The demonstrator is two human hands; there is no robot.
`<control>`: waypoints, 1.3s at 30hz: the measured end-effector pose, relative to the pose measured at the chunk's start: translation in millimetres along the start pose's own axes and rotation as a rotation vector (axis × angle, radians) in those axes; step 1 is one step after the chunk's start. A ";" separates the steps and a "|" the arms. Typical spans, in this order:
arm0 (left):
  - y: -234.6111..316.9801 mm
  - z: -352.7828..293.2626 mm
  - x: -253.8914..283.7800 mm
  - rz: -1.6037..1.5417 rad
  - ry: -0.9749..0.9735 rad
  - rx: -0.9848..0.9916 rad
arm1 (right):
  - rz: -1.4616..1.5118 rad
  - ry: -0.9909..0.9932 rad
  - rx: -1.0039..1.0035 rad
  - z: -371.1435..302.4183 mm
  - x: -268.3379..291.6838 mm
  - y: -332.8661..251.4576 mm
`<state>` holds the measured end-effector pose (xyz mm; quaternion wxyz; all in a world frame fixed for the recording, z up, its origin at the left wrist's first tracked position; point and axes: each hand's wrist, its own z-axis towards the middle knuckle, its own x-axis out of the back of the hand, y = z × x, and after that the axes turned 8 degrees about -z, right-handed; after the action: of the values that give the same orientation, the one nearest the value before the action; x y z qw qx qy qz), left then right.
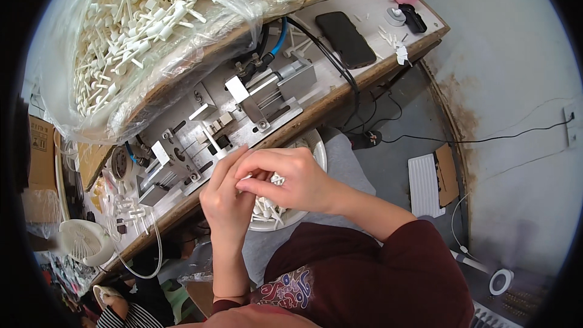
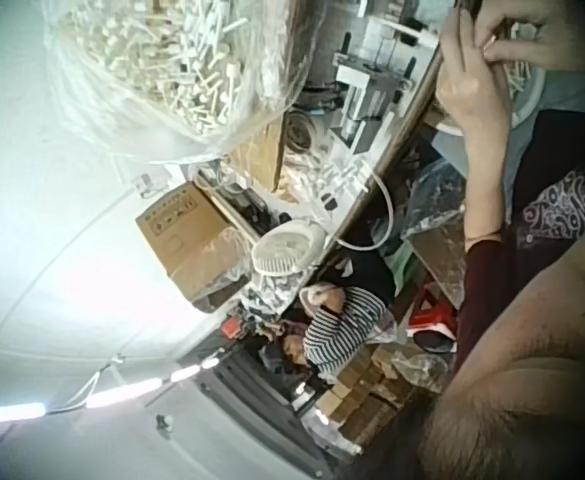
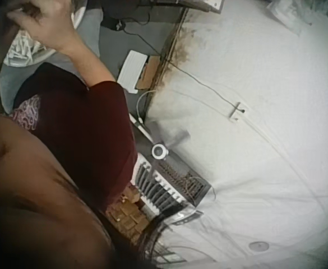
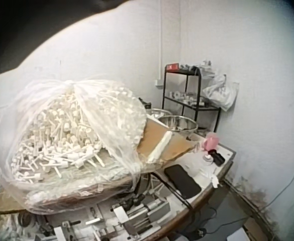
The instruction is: Using a pneumatic press machine to assemble small white plastic components.
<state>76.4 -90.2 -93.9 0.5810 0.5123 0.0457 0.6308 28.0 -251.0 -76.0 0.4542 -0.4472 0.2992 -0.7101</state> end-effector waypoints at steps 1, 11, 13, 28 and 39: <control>0.2 0.7 -1.2 -0.085 -0.042 0.027 | -0.024 0.006 0.016 0.1 2.7 -1.3; 10.0 -15.8 2.5 -0.182 0.099 0.074 | -0.935 0.519 -0.355 37.9 206.4 101.5; 9.0 -24.1 0.0 -0.204 0.073 0.047 | -1.065 0.390 -0.457 43.2 235.5 135.0; -1.2 -62.0 -6.0 -0.282 0.159 -0.063 | -0.869 0.246 0.362 160.6 89.2 13.8; -5.6 -96.6 -5.3 -0.334 0.288 0.012 | -1.193 -0.516 0.061 333.5 -43.7 30.5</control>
<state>11.6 -40.6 -146.1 0.6619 0.4056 0.2163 0.5921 350.1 -229.8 23.2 0.0517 -0.6796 -0.1394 -0.7184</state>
